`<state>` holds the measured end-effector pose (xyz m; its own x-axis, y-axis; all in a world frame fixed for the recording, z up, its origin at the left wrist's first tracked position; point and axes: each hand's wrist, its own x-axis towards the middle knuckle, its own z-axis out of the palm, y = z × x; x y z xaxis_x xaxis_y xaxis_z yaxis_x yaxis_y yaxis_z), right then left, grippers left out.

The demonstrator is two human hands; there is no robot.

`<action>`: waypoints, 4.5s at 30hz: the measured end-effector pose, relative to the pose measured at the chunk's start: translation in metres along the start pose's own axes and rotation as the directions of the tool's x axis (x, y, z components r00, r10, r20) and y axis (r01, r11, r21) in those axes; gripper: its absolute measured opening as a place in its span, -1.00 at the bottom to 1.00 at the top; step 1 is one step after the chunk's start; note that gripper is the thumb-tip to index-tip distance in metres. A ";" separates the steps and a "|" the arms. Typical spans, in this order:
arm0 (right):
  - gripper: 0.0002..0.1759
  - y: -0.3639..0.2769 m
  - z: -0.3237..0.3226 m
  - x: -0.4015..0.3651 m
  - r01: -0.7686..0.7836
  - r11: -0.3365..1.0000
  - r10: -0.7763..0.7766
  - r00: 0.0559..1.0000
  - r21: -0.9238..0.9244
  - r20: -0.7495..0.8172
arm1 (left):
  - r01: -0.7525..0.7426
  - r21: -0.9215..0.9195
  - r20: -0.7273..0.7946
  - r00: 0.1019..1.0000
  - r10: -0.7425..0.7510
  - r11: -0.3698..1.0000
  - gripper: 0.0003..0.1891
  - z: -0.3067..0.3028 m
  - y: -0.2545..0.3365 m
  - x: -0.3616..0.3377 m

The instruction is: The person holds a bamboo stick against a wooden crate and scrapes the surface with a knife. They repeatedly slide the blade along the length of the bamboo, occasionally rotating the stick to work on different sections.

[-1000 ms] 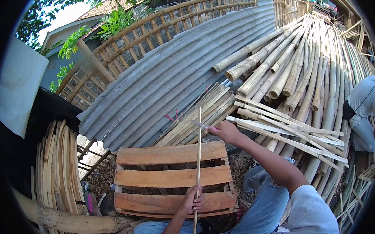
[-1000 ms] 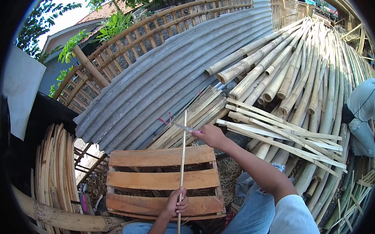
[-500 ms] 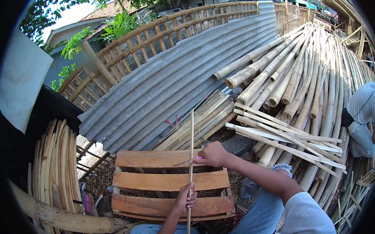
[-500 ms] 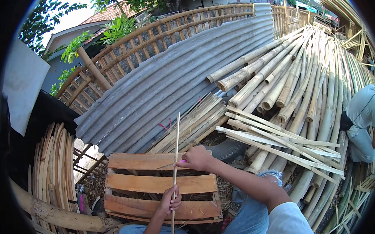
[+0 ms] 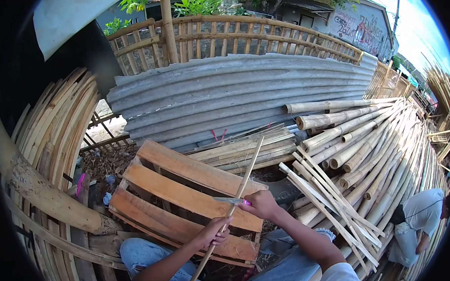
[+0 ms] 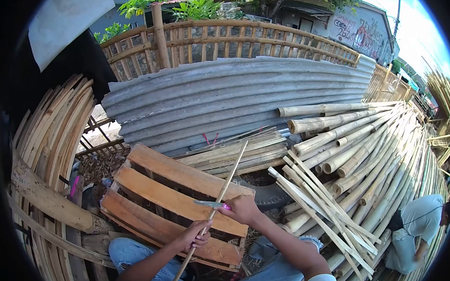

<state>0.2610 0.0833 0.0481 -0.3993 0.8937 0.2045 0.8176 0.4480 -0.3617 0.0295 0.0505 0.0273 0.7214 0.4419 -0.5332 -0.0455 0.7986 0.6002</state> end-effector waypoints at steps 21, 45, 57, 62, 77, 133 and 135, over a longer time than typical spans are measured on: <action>-0.46 0.032 -0.010 0.014 -0.203 0.936 0.253 0.956 0.289 -0.149 | 0.004 0.024 0.057 0.998 -0.005 1.000 -0.58 0.015 0.000 -0.014; -0.45 0.049 -0.016 0.014 -0.304 0.933 0.341 0.919 0.195 -0.200 | 0.058 0.031 0.048 0.997 -0.060 0.998 -0.63 0.014 -0.014 -0.006; -0.41 0.076 0.003 0.030 -0.329 0.943 0.326 0.895 0.043 -0.305 | 0.066 -0.084 0.169 0.984 -0.051 0.994 -0.60 0.005 -0.009 0.006; -0.34 0.088 0.002 0.029 -0.352 0.935 0.319 0.885 -0.039 -0.339 | 0.114 -0.125 0.196 0.977 -0.088 0.986 -0.58 0.006 -0.001 0.008; -0.34 0.195 -0.019 -0.029 -0.866 0.496 0.753 0.464 -0.060 -0.466 | 0.196 -0.235 0.254 0.958 -0.134 0.952 -0.56 0.007 -0.005 0.008; -0.27 0.066 -0.038 0.011 -0.382 0.908 0.371 0.924 0.171 0.095 | 0.040 0.149 -0.094 0.995 -0.026 0.988 -0.62 0.025 -0.009 -0.003; -0.28 0.069 -0.027 0.015 -0.213 0.977 0.212 0.972 0.004 -0.104 | 0.036 0.122 -0.061 0.998 -0.028 0.992 -0.62 0.022 -0.005 -0.004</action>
<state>0.3228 0.1273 0.0510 -0.1718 0.9610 0.2165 0.8822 0.2479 -0.4003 0.0422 0.0353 0.0396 0.6789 0.4433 -0.5853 0.0651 0.7577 0.6493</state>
